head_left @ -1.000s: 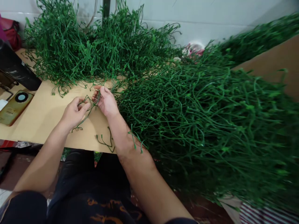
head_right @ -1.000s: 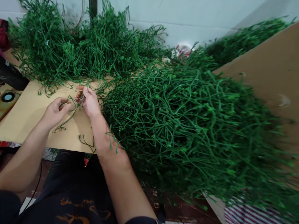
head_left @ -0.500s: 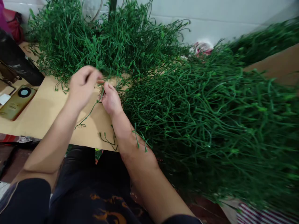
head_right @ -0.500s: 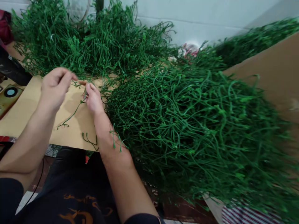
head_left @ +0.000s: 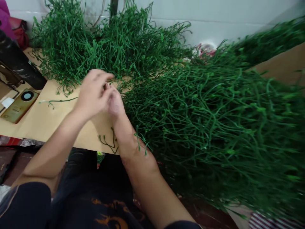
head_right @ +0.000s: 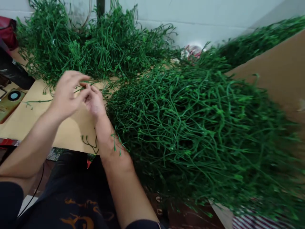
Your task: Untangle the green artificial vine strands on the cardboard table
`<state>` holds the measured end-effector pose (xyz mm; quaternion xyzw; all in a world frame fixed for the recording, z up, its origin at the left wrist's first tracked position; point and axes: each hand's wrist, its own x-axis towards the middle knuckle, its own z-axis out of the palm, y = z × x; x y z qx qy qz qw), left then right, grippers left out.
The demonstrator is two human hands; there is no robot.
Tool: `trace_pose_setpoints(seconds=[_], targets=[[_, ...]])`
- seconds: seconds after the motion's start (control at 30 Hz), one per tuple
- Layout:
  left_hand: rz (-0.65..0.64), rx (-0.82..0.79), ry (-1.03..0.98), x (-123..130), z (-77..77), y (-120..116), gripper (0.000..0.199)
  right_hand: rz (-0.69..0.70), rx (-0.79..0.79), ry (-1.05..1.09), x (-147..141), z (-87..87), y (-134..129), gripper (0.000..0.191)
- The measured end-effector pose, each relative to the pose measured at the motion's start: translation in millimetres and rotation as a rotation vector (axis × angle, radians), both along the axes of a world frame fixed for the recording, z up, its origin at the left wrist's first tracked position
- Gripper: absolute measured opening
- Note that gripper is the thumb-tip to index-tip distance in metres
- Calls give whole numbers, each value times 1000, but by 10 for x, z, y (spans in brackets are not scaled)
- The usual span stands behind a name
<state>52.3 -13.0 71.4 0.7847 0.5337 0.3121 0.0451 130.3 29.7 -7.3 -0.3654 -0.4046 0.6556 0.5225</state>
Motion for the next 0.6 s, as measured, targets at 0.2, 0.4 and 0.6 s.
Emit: trace_pose_setpoints(seconds=[0.2, 0.4, 0.6], targets=[[219, -374, -116, -876, -298, -125, 40, 47, -69, 356, 30, 52, 4, 18], [305, -457, -235, -1033, -294, -391, 33, 44, -44, 284, 60, -18, 6, 21], [495, -538, -268, -1616, -147, -872, 23, 159, -26, 133, -9, -103, 9, 27]])
